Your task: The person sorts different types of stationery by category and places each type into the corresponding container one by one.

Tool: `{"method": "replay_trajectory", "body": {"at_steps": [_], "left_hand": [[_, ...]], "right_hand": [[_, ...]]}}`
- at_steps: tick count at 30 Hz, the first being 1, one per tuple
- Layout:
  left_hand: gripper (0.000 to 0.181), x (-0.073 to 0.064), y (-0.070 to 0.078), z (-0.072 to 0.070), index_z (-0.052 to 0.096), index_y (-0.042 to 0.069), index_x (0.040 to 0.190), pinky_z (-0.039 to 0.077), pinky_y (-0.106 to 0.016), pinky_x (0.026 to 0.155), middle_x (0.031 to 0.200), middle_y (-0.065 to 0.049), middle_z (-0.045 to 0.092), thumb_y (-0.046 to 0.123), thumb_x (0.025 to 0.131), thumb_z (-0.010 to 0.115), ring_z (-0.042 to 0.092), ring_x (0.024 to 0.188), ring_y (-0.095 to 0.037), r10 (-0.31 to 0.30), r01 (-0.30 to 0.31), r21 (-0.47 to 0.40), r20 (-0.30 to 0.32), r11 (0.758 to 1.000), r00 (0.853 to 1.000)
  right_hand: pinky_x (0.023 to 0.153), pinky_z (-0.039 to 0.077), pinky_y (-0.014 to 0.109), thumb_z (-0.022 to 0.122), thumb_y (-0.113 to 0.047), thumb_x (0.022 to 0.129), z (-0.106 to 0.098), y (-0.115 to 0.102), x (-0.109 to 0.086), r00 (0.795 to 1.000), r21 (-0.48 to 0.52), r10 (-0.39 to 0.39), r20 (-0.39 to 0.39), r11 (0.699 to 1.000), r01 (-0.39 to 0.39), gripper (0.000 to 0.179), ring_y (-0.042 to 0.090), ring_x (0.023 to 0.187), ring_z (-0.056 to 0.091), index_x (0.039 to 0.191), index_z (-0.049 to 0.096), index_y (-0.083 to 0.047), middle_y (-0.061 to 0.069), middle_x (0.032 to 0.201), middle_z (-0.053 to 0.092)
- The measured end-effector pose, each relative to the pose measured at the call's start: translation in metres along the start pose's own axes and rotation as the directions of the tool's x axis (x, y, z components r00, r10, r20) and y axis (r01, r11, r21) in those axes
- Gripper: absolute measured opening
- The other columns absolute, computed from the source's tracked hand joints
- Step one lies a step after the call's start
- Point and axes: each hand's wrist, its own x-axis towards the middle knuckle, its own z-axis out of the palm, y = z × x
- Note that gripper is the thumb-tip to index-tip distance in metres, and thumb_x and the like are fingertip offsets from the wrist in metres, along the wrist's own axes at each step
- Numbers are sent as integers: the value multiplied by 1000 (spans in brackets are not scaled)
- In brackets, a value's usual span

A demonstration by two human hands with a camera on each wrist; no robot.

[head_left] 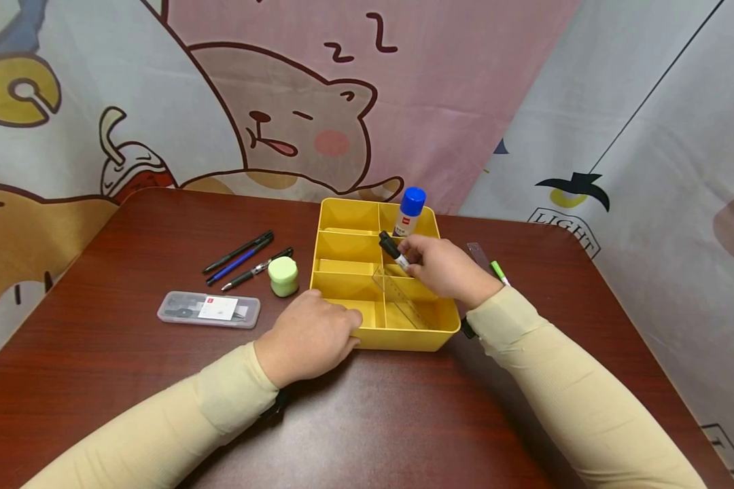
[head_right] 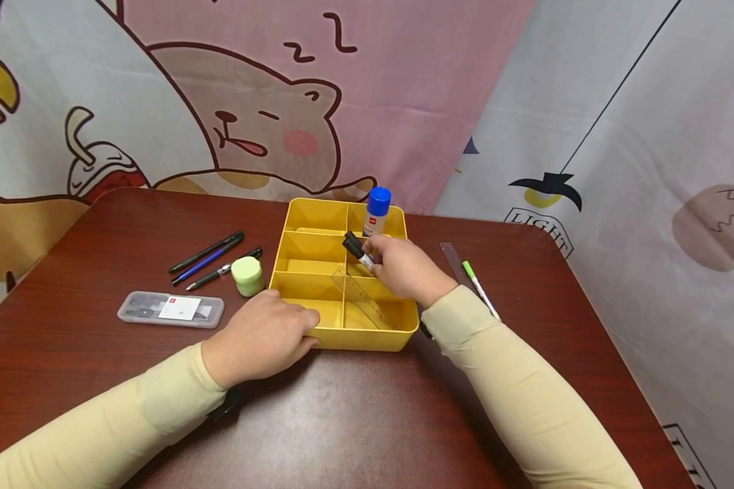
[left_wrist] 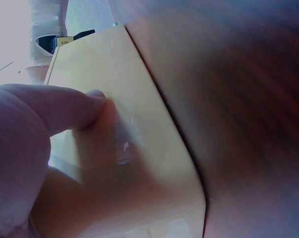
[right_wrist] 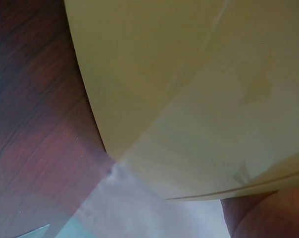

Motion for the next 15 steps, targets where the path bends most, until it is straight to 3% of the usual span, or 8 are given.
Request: {"method": "replay_trajectory", "body": {"at_steps": [15], "left_hand": [[32, 0, -1, 0, 59, 20, 73, 37, -36, 58, 60, 7, 60, 38, 83, 83, 62, 57, -12, 5, -5, 2, -6, 1000, 1000]], "right_hand": [[97, 57, 46, 67, -14, 102, 2, 2, 5, 999, 1, 19, 29, 1000, -19, 27, 24, 97, 68, 129, 66, -13, 6, 109, 75]]}}
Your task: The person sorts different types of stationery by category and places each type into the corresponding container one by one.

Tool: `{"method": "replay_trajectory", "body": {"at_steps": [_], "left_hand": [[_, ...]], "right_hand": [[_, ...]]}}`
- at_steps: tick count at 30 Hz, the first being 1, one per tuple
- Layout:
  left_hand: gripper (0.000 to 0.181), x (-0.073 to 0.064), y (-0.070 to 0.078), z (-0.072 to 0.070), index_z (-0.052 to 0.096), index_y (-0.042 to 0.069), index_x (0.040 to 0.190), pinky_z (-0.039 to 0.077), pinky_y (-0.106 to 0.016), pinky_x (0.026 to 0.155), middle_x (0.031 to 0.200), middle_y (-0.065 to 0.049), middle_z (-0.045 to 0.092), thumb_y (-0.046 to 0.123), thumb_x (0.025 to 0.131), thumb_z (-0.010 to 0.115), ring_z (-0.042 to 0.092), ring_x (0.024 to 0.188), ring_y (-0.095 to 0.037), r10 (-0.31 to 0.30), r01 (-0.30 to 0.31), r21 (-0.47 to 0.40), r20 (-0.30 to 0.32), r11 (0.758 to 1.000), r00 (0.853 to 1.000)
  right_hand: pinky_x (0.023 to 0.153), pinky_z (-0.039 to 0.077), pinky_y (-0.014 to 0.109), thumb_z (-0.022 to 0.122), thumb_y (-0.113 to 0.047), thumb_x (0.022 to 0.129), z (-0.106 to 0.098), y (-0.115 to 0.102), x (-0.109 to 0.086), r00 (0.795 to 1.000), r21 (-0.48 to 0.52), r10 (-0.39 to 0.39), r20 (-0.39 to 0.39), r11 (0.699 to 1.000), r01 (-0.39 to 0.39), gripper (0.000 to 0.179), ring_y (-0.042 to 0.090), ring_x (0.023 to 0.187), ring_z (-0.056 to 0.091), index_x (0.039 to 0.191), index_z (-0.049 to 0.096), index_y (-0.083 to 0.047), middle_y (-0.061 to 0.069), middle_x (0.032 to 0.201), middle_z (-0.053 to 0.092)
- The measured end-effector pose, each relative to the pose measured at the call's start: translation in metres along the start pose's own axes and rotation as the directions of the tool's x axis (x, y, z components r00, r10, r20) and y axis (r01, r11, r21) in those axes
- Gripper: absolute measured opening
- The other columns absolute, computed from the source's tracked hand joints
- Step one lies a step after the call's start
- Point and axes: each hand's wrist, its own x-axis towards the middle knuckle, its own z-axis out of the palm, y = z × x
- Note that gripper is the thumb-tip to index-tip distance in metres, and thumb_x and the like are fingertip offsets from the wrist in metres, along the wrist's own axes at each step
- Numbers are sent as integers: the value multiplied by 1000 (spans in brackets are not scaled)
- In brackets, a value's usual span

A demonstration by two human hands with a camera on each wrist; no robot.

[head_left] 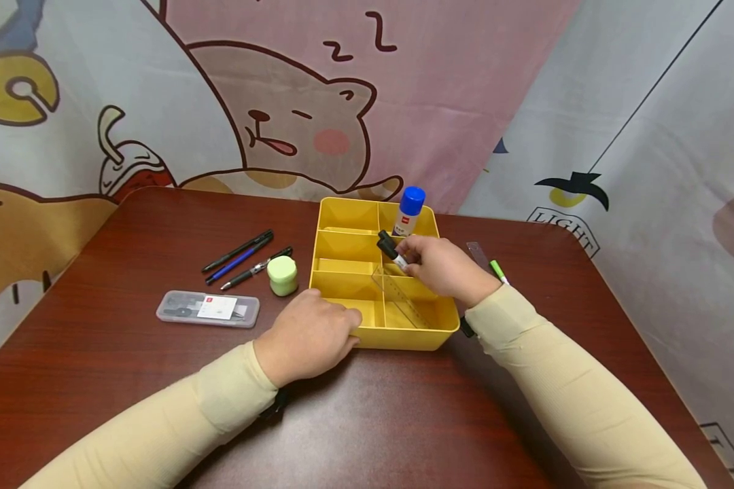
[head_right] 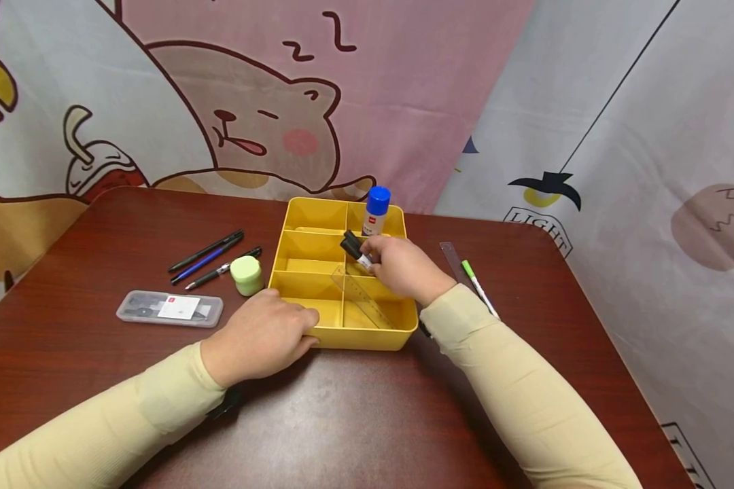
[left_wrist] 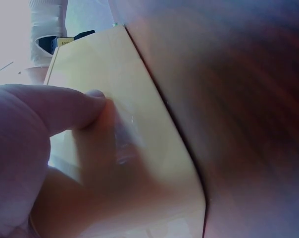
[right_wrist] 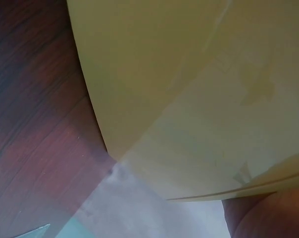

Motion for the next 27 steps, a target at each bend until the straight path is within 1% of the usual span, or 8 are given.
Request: {"method": "replay_trajectory", "body": {"at_steps": [4, 13, 22, 27], "left_hand": [[33, 0, -1, 1, 58, 20, 72, 37, -36, 57, 59, 7, 59, 38, 82, 84, 61, 56, -12, 1, -1, 3, -12, 1000, 1000], [33, 0, 0, 1, 58, 20, 72, 36, -36, 56, 59, 7, 59, 37, 81, 85, 61, 56, -12, 7, -7, 4, -23, 1000, 1000], [32, 1, -1, 1, 59, 20, 73, 37, -36, 57, 60, 7, 60, 38, 82, 84, 61, 56, -12, 5, -5, 5, -10, 1000, 1000], [31, 1, 0, 1, 59, 20, 73, 37, -36, 57, 60, 7, 60, 38, 82, 83, 61, 56, -12, 2, -2, 1, -1, 1000, 1000]], "right_hand": [[97, 56, 46, 68, -14, 102, -1, -1, 1, 1000, -11, -3, 1, 1000, 3, 27, 25, 97, 67, 128, 67, -13, 6, 107, 75], [94, 56, 44, 68, -13, 101, -2, 0, 4, 999, -13, 4, 34, 1000, -4, 27, 24, 93, 66, 128, 67, -12, 5, 103, 74], [92, 57, 41, 69, -12, 101, -3, -1, 5, 998, 4, 32, 52, 999, -32, 28, 23, 93, 65, 129, 67, -13, 5, 103, 73], [92, 58, 41, 70, -12, 100, -3, -2, 5, 998, -1, 35, 51, 999, -35, 28, 23, 92, 66, 128, 68, -13, 5, 102, 74]]}}
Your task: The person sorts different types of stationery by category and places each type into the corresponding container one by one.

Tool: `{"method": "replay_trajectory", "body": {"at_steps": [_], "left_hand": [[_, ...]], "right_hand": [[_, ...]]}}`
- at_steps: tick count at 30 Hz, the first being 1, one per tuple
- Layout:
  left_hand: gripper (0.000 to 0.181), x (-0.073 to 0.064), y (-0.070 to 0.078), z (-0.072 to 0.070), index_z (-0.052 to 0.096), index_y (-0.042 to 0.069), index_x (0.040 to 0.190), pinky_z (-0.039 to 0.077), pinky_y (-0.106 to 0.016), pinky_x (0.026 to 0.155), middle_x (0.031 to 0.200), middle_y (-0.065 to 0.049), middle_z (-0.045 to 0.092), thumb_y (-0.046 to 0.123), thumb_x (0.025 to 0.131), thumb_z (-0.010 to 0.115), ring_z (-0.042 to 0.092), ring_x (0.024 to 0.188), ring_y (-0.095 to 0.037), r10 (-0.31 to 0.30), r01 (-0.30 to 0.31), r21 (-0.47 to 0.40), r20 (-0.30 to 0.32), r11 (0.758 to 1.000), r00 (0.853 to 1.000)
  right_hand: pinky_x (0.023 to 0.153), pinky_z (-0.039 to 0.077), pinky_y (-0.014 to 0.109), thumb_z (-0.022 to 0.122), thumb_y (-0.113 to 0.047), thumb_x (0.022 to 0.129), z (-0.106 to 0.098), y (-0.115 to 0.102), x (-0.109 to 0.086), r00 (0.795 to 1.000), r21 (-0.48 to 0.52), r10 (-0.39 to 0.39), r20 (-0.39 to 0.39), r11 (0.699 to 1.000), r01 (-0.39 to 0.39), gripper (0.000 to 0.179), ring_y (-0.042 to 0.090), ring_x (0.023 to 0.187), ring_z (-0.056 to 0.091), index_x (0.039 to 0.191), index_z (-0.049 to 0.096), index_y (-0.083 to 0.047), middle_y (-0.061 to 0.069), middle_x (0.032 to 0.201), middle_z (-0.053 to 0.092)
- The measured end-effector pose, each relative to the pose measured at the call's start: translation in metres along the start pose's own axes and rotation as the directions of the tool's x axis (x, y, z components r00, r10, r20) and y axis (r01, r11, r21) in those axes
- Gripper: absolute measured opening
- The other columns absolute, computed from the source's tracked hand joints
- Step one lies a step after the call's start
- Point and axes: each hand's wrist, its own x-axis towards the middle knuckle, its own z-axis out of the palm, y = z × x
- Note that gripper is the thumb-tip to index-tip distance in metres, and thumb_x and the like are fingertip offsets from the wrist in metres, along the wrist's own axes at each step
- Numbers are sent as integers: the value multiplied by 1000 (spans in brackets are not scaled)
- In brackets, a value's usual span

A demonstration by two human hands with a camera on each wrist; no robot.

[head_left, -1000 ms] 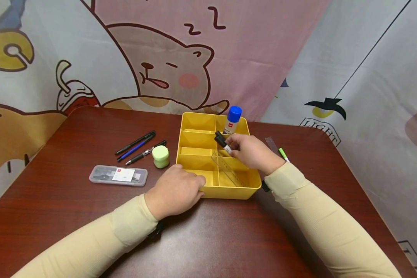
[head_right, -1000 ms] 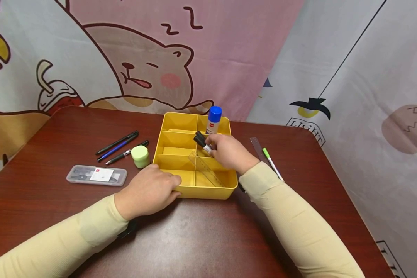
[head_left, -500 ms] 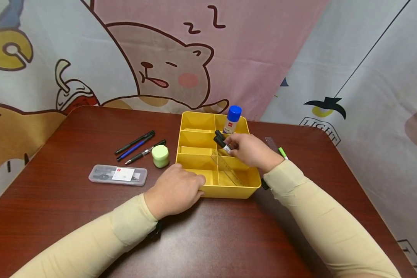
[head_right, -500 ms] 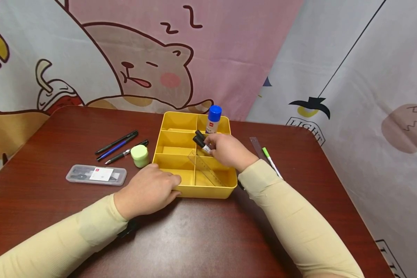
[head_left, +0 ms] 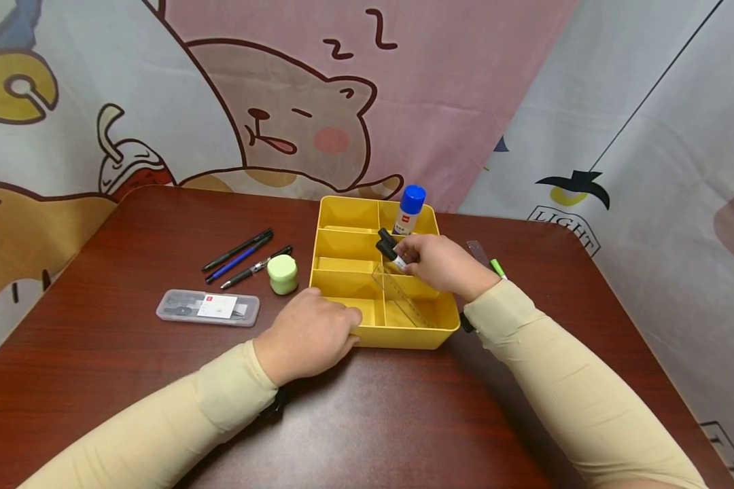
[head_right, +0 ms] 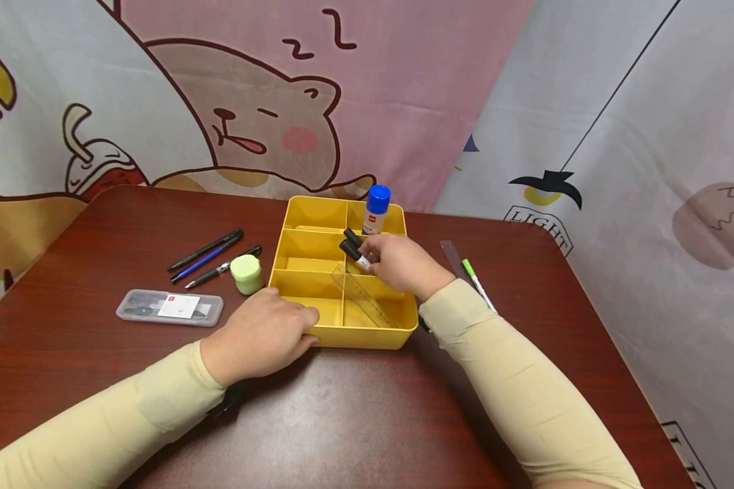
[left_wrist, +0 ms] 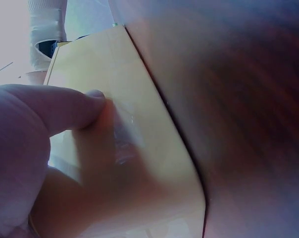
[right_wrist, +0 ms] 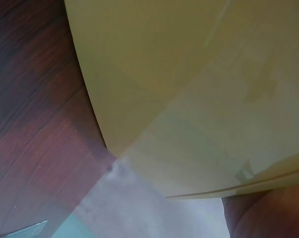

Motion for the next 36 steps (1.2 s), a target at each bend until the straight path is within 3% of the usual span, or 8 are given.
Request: {"method": "replay_trajectory", "body": {"at_steps": [15, 23, 27, 31, 36], "left_hand": [[32, -1, 0, 2, 59, 20, 72, 37, -36, 56, 59, 7, 59, 38, 81, 84, 60, 55, -12, 2, -2, 5, -13, 1000, 1000], [32, -1, 0, 2, 59, 21, 73, 37, -36, 57, 60, 7, 60, 38, 81, 84, 60, 56, -12, -1, 1, -3, -12, 1000, 1000], [32, -1, 1, 2, 58, 21, 73, 37, -36, 57, 60, 7, 59, 38, 82, 84, 60, 56, -12, -2, 2, -6, -6, 1000, 1000], [33, -1, 1, 2, 58, 20, 73, 37, -36, 57, 60, 7, 59, 38, 82, 84, 61, 56, -12, 0, 0, -1, -10, 1000, 1000], [32, -1, 1, 0, 58, 20, 73, 37, -36, 57, 60, 7, 60, 37, 83, 83, 61, 56, -12, -5, 5, -5, 1, 1000, 1000]], "right_hand": [[91, 58, 40, 69, -13, 101, 0, 1, 0, 1000, 2, -6, 7, 1000, 5, 29, 23, 92, 66, 129, 69, -13, 6, 104, 74], [100, 57, 45, 70, -14, 100, 3, 3, 1, 1000, 17, -15, -7, 1000, 15, 26, 24, 101, 69, 126, 68, -11, 6, 109, 76], [100, 57, 45, 70, -17, 101, 3, 4, -4, 999, 23, -20, -45, 1000, 21, 25, 24, 104, 70, 125, 66, -10, 7, 114, 75], [90, 59, 43, 67, -18, 103, 0, 7, -11, 993, 46, -21, -116, 999, 26, 24, 24, 96, 69, 125, 66, -10, 8, 111, 74], [86, 59, 45, 61, -17, 106, -12, 18, -20, 965, 81, 15, -261, 997, 7, 24, 27, 94, 66, 127, 65, -6, 12, 117, 72]]}}
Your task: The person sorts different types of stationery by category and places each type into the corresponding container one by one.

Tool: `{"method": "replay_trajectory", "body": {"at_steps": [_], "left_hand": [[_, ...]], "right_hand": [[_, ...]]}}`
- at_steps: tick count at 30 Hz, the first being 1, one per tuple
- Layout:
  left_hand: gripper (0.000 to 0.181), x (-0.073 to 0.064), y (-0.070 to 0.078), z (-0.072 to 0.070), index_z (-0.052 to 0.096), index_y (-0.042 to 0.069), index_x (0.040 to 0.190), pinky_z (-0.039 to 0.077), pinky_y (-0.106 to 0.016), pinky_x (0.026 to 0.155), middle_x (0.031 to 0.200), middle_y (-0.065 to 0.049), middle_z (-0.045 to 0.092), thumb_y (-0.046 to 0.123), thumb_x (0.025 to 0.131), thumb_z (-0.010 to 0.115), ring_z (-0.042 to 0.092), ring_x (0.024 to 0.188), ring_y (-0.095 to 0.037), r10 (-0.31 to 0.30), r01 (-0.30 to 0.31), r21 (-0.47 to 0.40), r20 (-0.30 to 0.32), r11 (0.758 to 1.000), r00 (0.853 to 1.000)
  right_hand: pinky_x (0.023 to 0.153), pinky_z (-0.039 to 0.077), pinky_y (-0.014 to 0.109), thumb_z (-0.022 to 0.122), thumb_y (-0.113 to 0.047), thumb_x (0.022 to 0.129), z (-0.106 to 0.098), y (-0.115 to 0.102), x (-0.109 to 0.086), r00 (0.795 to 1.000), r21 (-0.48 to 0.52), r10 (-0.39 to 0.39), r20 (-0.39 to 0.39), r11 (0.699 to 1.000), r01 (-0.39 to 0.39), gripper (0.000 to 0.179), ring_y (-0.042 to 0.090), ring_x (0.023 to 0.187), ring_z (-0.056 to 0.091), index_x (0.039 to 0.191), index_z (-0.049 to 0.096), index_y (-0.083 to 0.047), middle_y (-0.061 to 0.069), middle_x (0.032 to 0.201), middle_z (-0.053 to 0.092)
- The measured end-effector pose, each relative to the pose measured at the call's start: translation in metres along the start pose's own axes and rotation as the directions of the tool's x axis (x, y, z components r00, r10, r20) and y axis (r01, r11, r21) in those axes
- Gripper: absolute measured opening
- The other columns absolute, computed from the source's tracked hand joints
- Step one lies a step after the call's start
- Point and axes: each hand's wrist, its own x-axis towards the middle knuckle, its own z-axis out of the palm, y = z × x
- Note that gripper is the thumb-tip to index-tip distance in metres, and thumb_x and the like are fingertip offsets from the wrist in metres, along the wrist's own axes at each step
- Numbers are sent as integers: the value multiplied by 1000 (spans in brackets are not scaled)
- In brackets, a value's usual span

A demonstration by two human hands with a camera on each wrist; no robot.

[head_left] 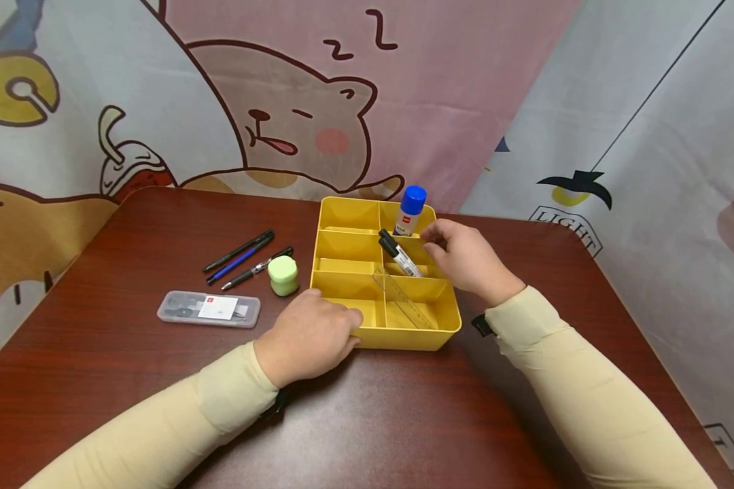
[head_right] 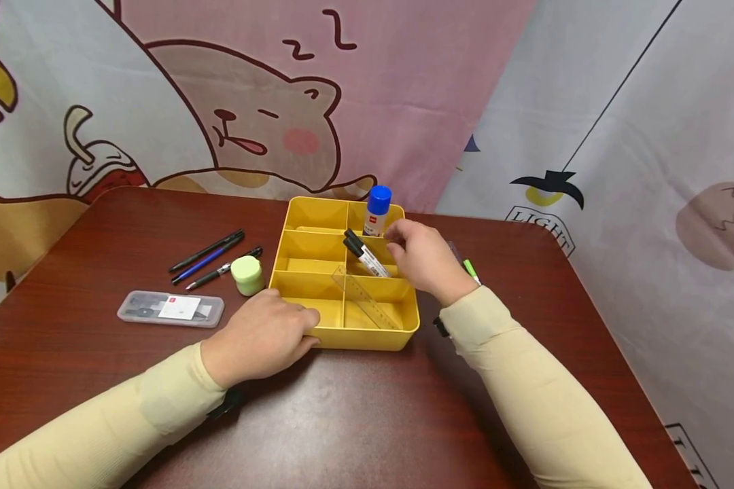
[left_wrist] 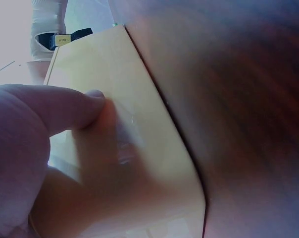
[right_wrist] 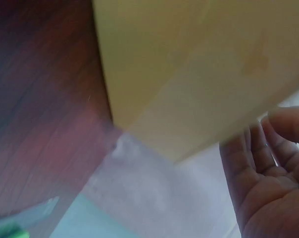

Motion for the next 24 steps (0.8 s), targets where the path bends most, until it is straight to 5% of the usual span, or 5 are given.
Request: {"method": "replay_trajectory", "body": {"at_steps": [4, 9, 15, 24], "left_hand": [[32, 0, 0, -1, 58, 21, 73, 37, -36, 57, 60, 8, 59, 37, 83, 83, 60, 56, -12, -5, 5, -4, 4, 1000, 1000], [32, 0, 0, -1, 58, 21, 72, 37, -36, 57, 59, 8, 59, 37, 82, 84, 60, 55, -12, -6, 6, 1, -10, 1000, 1000], [33, -1, -1, 1, 57, 21, 72, 36, -36, 56, 58, 8, 56, 37, 81, 84, 59, 54, -11, 0, 0, -1, -24, 1000, 1000], [32, 1, 0, 0, 58, 21, 72, 37, -36, 56, 59, 8, 58, 38, 82, 84, 60, 55, -12, 0, 0, 1, -14, 1000, 1000]], "right_hand": [[88, 56, 50, 57, -20, 108, -14, 15, -4, 995, -4, 34, -97, 999, -35, 26, 31, 98, 65, 128, 64, -6, 15, 121, 71], [89, 54, 53, 55, -21, 108, -28, 36, -5, 988, -22, 90, -123, 995, -94, 29, 35, 100, 65, 131, 63, -5, 18, 123, 70], [97, 53, 57, 55, -24, 107, -39, 59, -2, 981, -58, 189, -48, 980, -191, 34, 38, 110, 63, 136, 59, -6, 20, 130, 67], [105, 50, 62, 60, -20, 105, -43, 90, -1, 938, -196, 324, 119, 934, -298, 49, 46, 122, 61, 147, 52, 3, 30, 143, 58]]}}
